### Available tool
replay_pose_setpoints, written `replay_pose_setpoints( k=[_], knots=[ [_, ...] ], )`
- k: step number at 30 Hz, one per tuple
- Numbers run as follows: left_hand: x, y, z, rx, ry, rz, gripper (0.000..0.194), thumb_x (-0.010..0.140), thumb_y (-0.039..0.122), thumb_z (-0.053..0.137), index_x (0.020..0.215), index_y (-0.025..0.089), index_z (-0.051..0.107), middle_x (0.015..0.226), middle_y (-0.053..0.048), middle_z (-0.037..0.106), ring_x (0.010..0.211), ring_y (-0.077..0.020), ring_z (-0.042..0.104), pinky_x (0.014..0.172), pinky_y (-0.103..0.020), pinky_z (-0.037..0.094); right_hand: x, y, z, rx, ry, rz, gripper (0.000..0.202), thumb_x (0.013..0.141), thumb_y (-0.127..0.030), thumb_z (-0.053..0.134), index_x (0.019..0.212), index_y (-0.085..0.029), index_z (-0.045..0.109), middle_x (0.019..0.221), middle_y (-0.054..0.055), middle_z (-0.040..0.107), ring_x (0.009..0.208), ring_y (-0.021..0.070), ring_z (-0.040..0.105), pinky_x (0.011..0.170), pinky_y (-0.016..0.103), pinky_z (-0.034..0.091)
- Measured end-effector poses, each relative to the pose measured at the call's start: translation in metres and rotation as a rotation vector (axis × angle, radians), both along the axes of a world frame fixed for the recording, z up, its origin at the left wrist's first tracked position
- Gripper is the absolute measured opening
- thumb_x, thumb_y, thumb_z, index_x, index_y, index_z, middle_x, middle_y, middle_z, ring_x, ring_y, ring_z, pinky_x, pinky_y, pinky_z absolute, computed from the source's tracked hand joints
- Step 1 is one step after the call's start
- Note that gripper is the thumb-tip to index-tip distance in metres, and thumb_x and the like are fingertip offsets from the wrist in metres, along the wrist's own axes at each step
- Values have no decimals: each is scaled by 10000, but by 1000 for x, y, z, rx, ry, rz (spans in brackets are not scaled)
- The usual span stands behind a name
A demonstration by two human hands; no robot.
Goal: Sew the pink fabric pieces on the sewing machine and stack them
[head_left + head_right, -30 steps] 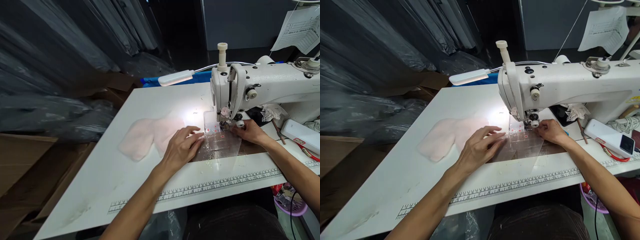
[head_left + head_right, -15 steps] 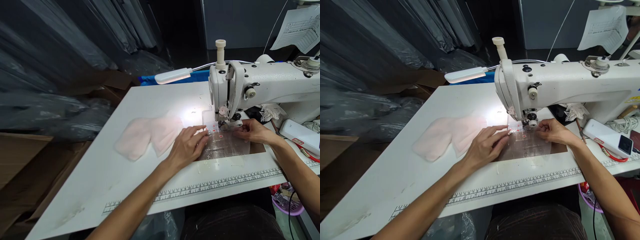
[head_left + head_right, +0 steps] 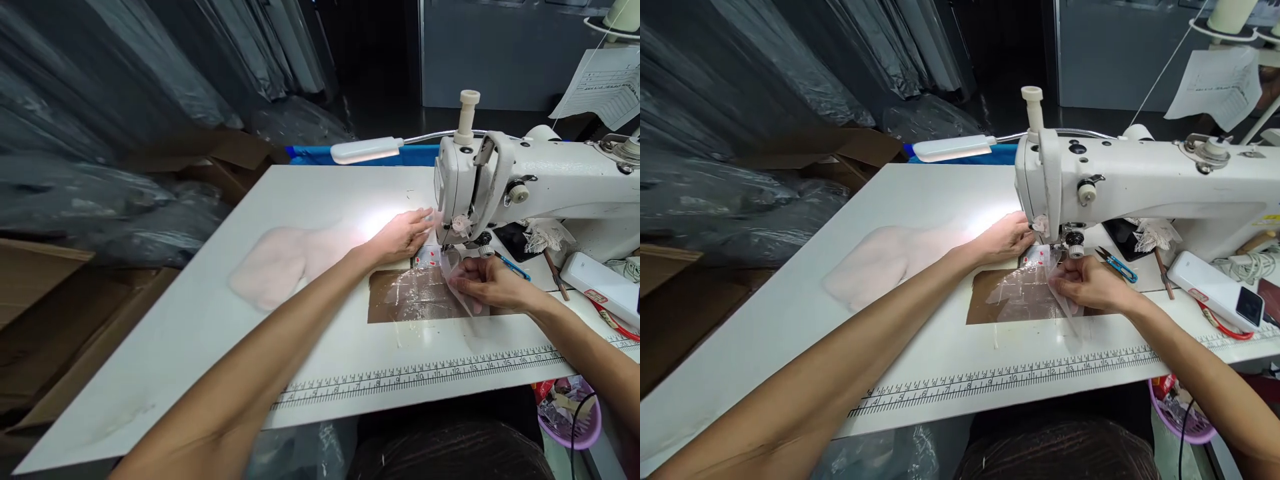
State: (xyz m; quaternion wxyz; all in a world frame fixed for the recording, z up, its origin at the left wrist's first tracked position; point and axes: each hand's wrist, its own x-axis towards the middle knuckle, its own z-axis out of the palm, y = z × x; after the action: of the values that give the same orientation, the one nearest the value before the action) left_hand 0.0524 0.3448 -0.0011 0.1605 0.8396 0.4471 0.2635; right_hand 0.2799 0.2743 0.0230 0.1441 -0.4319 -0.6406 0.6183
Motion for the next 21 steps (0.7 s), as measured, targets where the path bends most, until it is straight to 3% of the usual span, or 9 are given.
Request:
replay_pose_setpoints(
  k=[3,6,9,11,13,17,21],
  knots=[
    [-13,-25,12,-55,-137,103,385,919,500,501,944,171,698,1002,-101,701,927,-217,650,846,-340,517,-18,-9,3,-14,-2,-41,204,946,-231,561,756,-155,565,543,-35,522,429,49,426,398,161,276],
    [-23,-56,25,-447,-307,188,615,903,690,432,1041,138,666,869,-95,701,664,-185,657,592,-310,521,-36,-12,7,-94,74,-22,145,959,-252,564,869,-149,614,655,-12,584,471,57,491,386,155,318],
    [-28,-80,30,-748,-333,185,695,826,736,541,1171,138,618,861,-84,716,597,-177,659,536,-300,516,-38,-8,7,-79,76,39,192,977,-279,531,1072,-150,636,915,66,683,667,119,653,457,183,440],
    [-28,-90,28,-743,-298,192,675,776,636,682,1234,151,587,866,-65,728,631,-180,675,590,-311,535,-28,-5,2,125,-39,32,239,983,-280,505,1106,-137,651,935,87,693,728,147,668,546,225,500],
    [-26,-95,22,-696,-307,212,640,753,493,753,1261,151,568,837,-42,730,678,-183,684,646,-324,550,-14,-4,-6,432,-196,26,277,981,-285,494,1122,-129,673,875,85,690,741,170,652,660,292,536],
    [-20,-97,8,-668,-400,312,452,785,315,722,1185,142,604,690,16,673,585,-148,652,627,-310,551,9,-9,-27,987,-306,209,350,995,-291,448,1240,-164,663,1060,128,667,988,243,607,865,411,534],
    [-19,-96,-4,-595,-433,427,424,814,334,703,1185,154,603,683,33,643,529,-138,636,557,-294,563,13,-3,-40,1240,-379,323,378,1024,-297,406,1297,-173,636,1122,154,608,1029,261,547,891,455,534]
  ],
)
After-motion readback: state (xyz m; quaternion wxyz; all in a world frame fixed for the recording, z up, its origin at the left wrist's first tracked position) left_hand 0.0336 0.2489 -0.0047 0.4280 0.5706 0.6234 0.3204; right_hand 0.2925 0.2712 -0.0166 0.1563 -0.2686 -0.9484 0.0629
